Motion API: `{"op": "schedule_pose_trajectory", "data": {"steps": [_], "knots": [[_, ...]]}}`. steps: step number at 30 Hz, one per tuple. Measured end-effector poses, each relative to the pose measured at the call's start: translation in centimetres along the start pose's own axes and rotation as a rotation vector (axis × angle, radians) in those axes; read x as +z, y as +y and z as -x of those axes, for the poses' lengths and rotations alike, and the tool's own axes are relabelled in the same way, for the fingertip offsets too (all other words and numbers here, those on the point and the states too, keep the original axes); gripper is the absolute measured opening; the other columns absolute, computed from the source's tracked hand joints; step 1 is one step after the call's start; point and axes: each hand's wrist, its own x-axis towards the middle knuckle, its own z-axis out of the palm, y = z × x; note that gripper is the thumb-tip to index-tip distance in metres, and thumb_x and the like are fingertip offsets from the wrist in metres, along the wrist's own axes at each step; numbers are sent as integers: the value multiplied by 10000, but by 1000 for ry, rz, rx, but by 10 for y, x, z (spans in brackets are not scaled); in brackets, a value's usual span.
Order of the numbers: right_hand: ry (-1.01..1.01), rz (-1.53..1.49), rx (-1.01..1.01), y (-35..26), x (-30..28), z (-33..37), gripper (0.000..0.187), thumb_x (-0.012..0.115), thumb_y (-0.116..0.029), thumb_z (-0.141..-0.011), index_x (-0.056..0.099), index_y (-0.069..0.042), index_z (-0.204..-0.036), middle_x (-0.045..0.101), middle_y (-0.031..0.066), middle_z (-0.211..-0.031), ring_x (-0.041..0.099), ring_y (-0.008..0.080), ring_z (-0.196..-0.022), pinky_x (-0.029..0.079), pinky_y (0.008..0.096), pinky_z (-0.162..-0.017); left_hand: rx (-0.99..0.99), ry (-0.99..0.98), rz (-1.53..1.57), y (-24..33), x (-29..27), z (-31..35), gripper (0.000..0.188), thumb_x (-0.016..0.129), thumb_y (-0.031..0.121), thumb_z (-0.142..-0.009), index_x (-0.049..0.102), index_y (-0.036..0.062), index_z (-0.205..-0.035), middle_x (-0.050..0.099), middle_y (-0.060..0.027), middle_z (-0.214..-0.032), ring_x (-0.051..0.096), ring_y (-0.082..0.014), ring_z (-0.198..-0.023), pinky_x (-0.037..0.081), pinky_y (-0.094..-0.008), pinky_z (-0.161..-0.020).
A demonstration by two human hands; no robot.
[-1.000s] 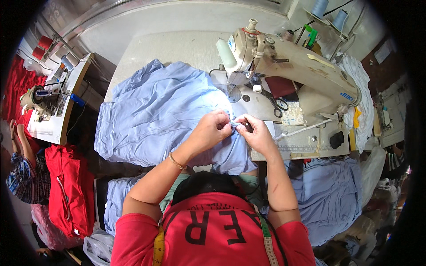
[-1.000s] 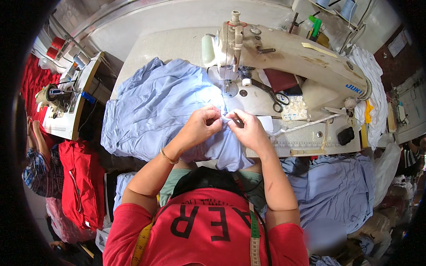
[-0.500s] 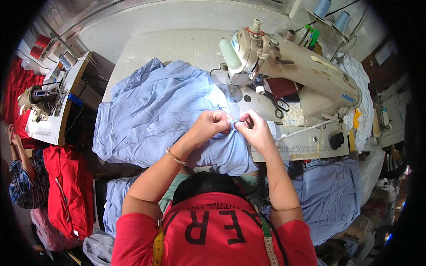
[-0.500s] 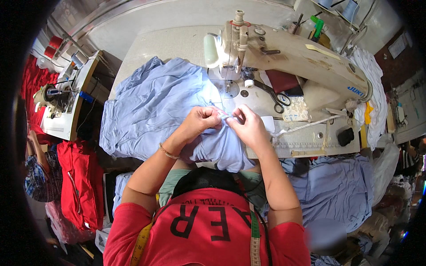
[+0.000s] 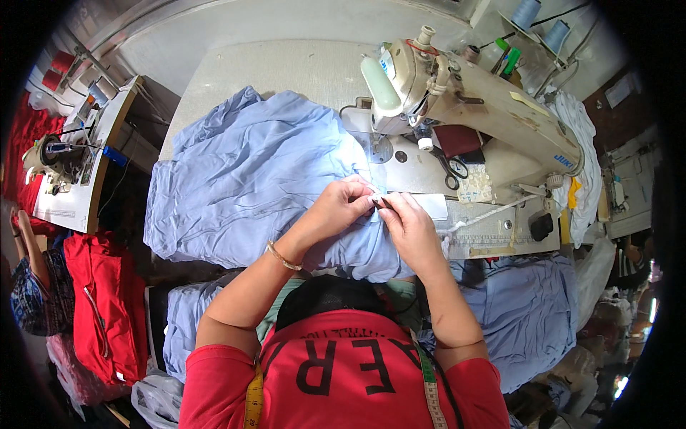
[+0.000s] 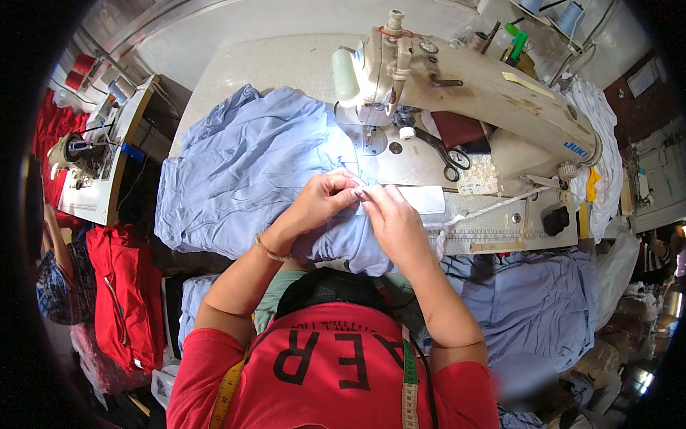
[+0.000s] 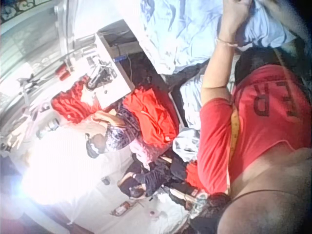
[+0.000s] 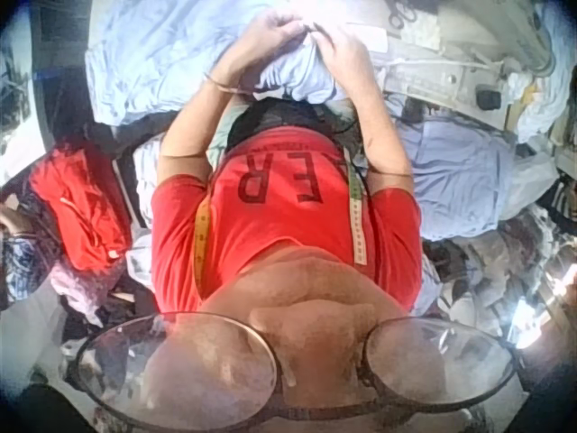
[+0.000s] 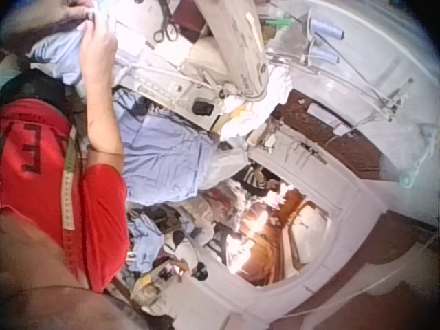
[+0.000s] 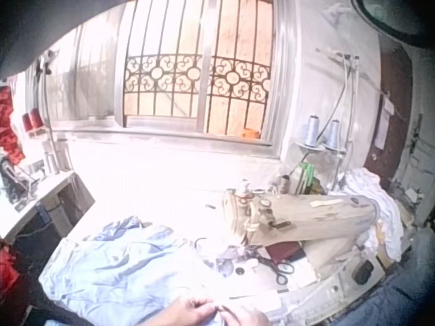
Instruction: The person trims loose threads and aligns the fabric of a light blue shirt collar at a sewing machine workstation, using small shears to clip excess material before smoothing the garment and checking the seam alignment.
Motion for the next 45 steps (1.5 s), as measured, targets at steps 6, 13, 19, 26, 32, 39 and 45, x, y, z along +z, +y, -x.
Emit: {"op": "schedule_pose_trajectory", "data": {"steps": [6,13,19,26,32,39,45], "knots": [[55,146,-30,0,5,1,124,521,-137,-869,523,-46,-953,588,166,-841,580,373,-764,467,445,-643,88,33,-141,1,0,1,127,571,64,-849,630,-48,-842,527,-42,-864,494,-107,-771,408,-225,-679],[86,267,-47,0,8,3,123,516,-148,-874,523,-47,-942,594,161,-831,596,358,-718,485,428,-609,116,58,-187,5,2,2,127,581,65,-833,611,-58,-824,515,-59,-826,479,-135,-762,393,-243,-675],[117,378,-59,-2,13,3,125,509,-153,-878,528,-58,-958,589,142,-820,610,329,-678,496,412,-587,87,107,-201,8,4,3,117,588,59,-825,613,-54,-815,508,-57,-803,475,-133,-754,390,-245,-665],[127,461,-89,-1,14,-1,108,500,-141,-881,516,-54,-943,576,141,-798,607,319,-677,495,405,-577,126,131,-303,6,11,4,102,577,41,-805,594,-55,-774,492,-58,-783,470,-134,-727,390,-247,-650],[56,345,-59,0,8,0,133,538,-105,-855,537,-31,-966,589,167,-856,587,372,-743,477,436,-621,41,133,-200,9,7,4,124,577,62,-797,589,-48,-742,505,-55,-769,476,-122,-708,395,-241,-637],[105,379,-156,2,10,1,101,512,-132,-873,529,-55,-936,571,131,-781,605,310,-679,491,401,-579,29,138,-224,9,5,3,136,568,66,-797,588,-50,-729,543,-56,-780,488,-116,-698,404,-242,-632],[108,404,-133,-2,11,1,91,507,-140,-877,519,-56,-910,566,131,-769,607,310,-673,493,402,-574,68,137,-224,4,6,2,130,551,50,-802,582,-56,-732,549,-67,-787,494,-125,-712,408,-244,-646]]}}
